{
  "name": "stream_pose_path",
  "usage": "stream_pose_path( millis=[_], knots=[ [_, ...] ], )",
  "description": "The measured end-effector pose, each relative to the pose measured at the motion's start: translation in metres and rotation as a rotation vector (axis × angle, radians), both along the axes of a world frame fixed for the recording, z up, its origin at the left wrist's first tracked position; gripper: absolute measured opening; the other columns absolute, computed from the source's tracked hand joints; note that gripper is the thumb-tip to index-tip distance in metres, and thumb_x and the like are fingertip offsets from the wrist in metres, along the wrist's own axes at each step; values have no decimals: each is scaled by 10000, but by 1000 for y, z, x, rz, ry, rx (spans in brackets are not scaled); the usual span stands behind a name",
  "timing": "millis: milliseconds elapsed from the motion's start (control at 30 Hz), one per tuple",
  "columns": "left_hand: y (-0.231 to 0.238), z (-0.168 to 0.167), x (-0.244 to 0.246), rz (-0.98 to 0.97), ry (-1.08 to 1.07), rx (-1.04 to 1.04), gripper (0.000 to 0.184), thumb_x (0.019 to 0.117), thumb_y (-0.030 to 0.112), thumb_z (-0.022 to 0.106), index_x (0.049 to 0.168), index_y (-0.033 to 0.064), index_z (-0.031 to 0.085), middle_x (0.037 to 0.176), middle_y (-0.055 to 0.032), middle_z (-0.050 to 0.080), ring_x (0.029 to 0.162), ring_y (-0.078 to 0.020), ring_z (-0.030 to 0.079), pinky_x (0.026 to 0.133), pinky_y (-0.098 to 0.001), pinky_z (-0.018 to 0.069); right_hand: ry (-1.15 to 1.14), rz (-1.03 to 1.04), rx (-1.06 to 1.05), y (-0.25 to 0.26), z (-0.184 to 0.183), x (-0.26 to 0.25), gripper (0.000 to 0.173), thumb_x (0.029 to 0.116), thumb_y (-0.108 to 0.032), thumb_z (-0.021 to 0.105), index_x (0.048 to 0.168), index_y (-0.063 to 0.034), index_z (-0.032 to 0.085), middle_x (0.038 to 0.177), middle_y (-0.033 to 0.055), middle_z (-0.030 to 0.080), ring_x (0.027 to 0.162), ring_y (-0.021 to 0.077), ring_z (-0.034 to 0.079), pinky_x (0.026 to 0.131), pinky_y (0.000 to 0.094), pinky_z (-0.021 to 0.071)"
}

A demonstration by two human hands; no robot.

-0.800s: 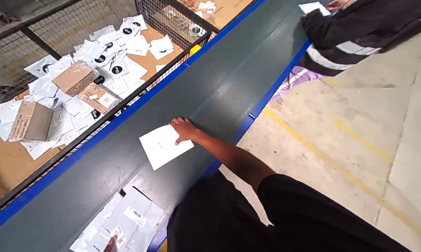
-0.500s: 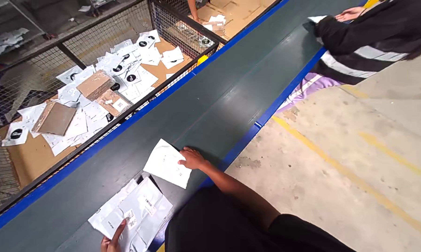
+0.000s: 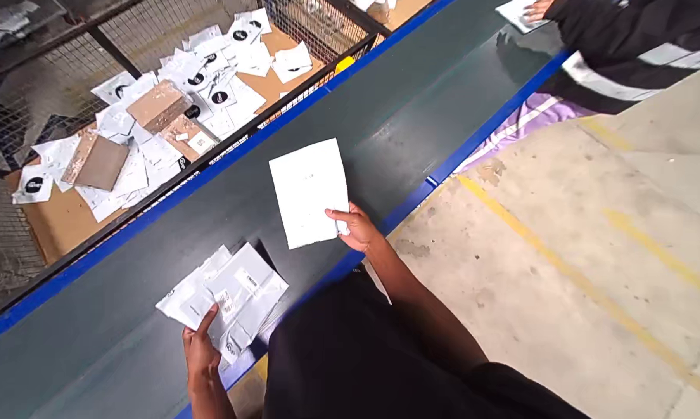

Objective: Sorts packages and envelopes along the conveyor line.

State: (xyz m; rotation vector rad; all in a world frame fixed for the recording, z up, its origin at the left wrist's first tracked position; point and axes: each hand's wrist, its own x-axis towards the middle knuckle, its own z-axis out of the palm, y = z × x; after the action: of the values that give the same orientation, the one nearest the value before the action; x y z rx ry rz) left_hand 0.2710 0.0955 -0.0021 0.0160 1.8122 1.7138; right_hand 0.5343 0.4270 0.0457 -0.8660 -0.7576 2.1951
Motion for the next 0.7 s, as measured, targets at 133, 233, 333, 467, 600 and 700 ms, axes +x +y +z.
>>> stream_pose_path(
  millis=[133,233,333,467,600,700],
  knots=[
    [10,-1,-6,-7,-15,66,313,937,56,666,1236,16,583,1010,-85,751,875,-184,749,789,-404,649,26,-44,-50,1,7,1,440,1002,-44,599,1412,-24,440,1184,197,689,1058,317,708,923,521,600],
    [11,-3,-3,75,-68,87,335,954,63,655,1273,9,570,1045,-117,741,900,-207,746,796,-425,645,-221,-62,-138,-10,6,-8,460,1009,-93,615,1435,-52,448,1201,182,697,1058,312,718,887,503,622],
    [12,-4,1,177,-124,135,339,961,62,650,1281,0,558,1047,-151,736,902,-236,747,791,-454,644,-393,-91,-296,-24,-5,-19,476,979,-65,626,1423,-61,453,1211,204,684,1046,346,717,831,529,632],
    [25,-1,5,216,-187,233,345,971,60,632,1296,-4,536,1056,-178,730,909,-263,748,794,-469,644,-182,-63,-218,6,20,-73,449,1033,-121,570,1446,-32,416,1266,224,649,1107,359,692,894,523,622],
    [44,7,11,250,-208,346,366,978,61,631,1319,-7,515,1086,-201,717,940,-293,742,819,-506,635,7,180,228,57,56,-140,547,1088,-355,499,1549,-108,339,1469,163,547,1271,338,621,1032,511,561],
    [58,13,15,212,-215,418,376,985,84,635,1336,11,519,1117,-191,714,976,-286,737,854,-506,627,-319,316,641,39,48,-147,678,971,-383,706,1496,-65,419,1469,145,547,1236,263,645,990,452,595]
  ],
)
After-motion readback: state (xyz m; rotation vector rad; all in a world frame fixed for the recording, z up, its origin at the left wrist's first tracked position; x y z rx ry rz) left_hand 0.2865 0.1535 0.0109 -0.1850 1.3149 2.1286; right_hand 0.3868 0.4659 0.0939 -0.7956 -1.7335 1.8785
